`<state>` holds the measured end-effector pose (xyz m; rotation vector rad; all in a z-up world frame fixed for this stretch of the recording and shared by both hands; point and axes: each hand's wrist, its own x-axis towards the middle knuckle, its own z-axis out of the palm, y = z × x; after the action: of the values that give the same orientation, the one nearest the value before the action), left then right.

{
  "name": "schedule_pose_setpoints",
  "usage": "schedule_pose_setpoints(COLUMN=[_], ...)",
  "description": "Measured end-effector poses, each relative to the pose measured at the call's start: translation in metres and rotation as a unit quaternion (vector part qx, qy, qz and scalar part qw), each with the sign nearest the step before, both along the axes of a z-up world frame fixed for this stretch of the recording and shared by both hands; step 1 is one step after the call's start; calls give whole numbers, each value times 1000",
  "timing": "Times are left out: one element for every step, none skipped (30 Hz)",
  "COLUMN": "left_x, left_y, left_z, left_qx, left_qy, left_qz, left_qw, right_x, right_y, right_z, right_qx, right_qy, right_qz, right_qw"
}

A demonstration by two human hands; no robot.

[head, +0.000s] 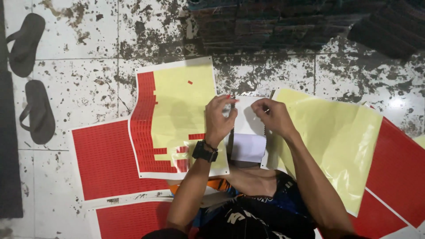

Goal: The person peels small red stickers from a red grid sheet and places them onto the covers of several notebooks. They handle a blue notebook, a white notebook, and an orange notebook, applying stickers to each in sequence.

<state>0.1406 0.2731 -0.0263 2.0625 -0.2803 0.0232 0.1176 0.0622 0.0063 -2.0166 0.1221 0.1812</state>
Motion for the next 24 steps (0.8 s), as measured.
schedule_pose_setpoints(left_x=[-1, -3, -3, -3, -4, -5, -5, -5, -5, -5, -5, -5, -5, -4, -5, -6, -7, -9, -10, -11, -13, -12, -10, -7], left_y=[0, -1, -2, -3, -4, -5, -4, -3, -3, -3, -2, -2, -2, -3, -3, -7, -10, -13, -13, -14, -14, -14, -14, -14], left_z=[3, 7, 10, 8, 5, 3, 5, 8, 10, 10, 10, 11, 7, 4, 0, 4, 8, 11, 5, -1, -7, -11, -14, -17], left_qx=[-1, 12, 24, 23, 25, 26, 26, 16, 6, 6, 8, 10, 10, 15, 21, 21, 59, 97, 96, 142, 186, 186, 221, 254], left_qy=[3, -5, -16, -14, -2, 10, 11, 22, 32, 32, 37, 41, 41, 52, 64, 65, 73, 80, 81, 42, 3, 4, -54, -111], left_qz=[-1, -4, -7, -8, -3, 1, 1, -1, -4, -4, -6, -9, -9, -7, -5, -5, 10, 25, 25, 54, 83, 83, 77, 70], left_qw=[1000, 1000, 1000, 1000, 1000, 1000, 1000, 1000, 999, 999, 999, 999, 999, 998, 998, 998, 996, 992, 992, 988, 979, 979, 971, 958], right_x=[1, 2, 4, 5, 6, 6, 7, 7, 7, 6, 6, 6, 5, 3, 1, 2, 4, 5, 8, 12, 15, 17, 20, 24], right_y=[6, 11, 17, 17, 17, 17, 16, 15, 14, 14, 15, 15, 15, 15, 15, 13, 12, 10, 10, 9, 8, 10, 11, 13], right_z=[5, 11, 17, 16, 15, 14, 12, 10, 8, 10, 12, 14, 11, 8, 5, 1, -3, -6, -7, -8, -8, -14, -19, -25], right_qx=[-1, 24, 48, 47, 32, 17, 17, 5, -7, -7, -2, 4, 3, 3, 3, 2, -14, -31, -32, -52, -72, -72, -82, -92], right_qy=[3, 4, 2, 3, -5, -14, -13, -9, -5, -5, 5, 15, 15, 17, 20, 20, 10, 0, 1, -10, -19, -18, -17, -17], right_qz=[-1, 0, 0, -1, 12, 25, 24, 32, 40, 40, 43, 46, 46, 45, 45, 45, 48, 52, 52, 43, 35, 35, 60, 84], right_qw=[1000, 1000, 999, 999, 999, 999, 999, 999, 999, 999, 999, 999, 999, 999, 999, 999, 999, 998, 998, 998, 997, 997, 995, 992])
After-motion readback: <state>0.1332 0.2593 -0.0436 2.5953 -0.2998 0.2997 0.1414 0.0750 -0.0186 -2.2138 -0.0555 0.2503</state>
